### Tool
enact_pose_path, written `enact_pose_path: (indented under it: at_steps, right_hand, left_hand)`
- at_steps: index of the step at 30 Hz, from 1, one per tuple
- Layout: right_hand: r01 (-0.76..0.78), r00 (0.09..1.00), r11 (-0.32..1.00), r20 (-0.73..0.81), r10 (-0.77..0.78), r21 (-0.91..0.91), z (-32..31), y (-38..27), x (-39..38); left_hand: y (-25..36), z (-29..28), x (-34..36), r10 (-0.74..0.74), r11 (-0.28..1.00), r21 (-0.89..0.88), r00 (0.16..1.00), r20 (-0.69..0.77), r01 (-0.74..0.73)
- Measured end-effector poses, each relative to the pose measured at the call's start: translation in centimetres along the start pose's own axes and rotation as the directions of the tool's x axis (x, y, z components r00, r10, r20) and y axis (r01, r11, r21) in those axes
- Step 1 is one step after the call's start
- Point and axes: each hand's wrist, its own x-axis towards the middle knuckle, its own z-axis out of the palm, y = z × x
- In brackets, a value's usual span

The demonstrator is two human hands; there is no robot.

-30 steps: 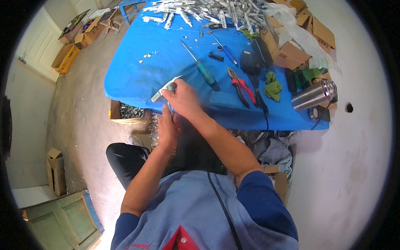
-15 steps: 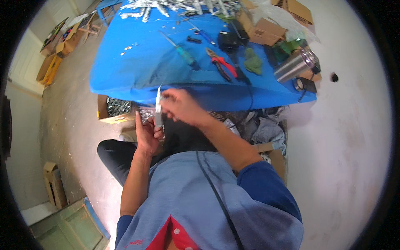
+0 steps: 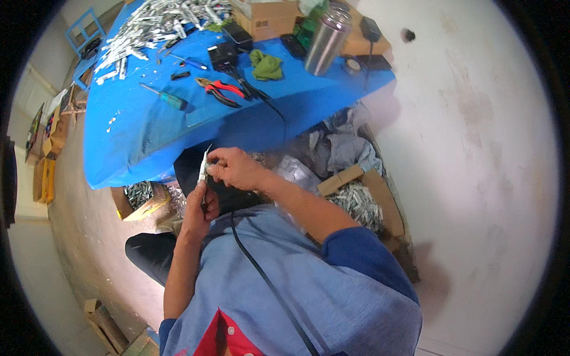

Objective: The person uses a screwdriver and pliers to scrape and manipulate a small metal component, handling the item by hand and using the tools to clear debris or adjust its parts.

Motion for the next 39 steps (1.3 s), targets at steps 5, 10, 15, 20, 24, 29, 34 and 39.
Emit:
enact_pose_path:
  at_steps: [5, 10, 15, 20, 24, 29, 34, 39]
  right_hand:
    - [0.034, 0.991, 0.993, -0.131, -0.019, 0.117, -2.5, 1.4, -3.4]
    - [0.137, 0.949, 0.986, -0.296, -0.105, 0.091, -4.3, 2.3, -5.5]
    - [0.353, 0.762, 0.787, -0.333, -0.556, -0.505, -5.9, 4.8, -5.2]
    - [0.385, 0.706, 0.588, -0.183, -0.684, -0.711, -7.2, 5.1, -6.1]
    - [0.339, 0.721, 0.495, -0.116, -0.683, -0.8, -7.2, 2.9, -7.6]
    - [0.347, 0.816, 0.65, -0.125, -0.565, -0.676, -8.2, 2.1, -8.1]
    - [0.08, 0.978, 0.984, -0.176, -0.107, -0.157, -8.7, 2.9, -7.7]
    - [-0.204, 0.978, 0.976, 0.037, 0.207, -0.076, -8.9, 1.5, -7.7]
  left_hand:
    - [0.1, 4.0, 0.9, -0.015, 0.968, 0.249, 0.999, 0.04, 0.004]
    - [0.1, 6.7, 2.0, -0.047, 0.939, 0.342, 0.997, 0.058, 0.024]
    - [-0.8, 7.1, 2.5, -0.112, 0.933, 0.353, 0.989, 0.098, 0.071]
    - [-0.7, 6.8, 1.7, -0.188, 0.948, 0.289, 0.968, 0.168, 0.134]
    - [-0.9, 6.9, 1.1, -0.205, 0.948, 0.288, 0.954, 0.219, 0.138]
    - [-0.6, 6.7, 0.8, -0.237, 0.952, 0.252, 0.94, 0.246, 0.174]
    - [-1.1, 6.1, 1.2, -0.225, 0.959, 0.216, 0.959, 0.175, 0.185]
    - [-1.5, 6.0, 1.0, -0.214, 0.947, 0.264, 0.973, 0.084, 0.185]
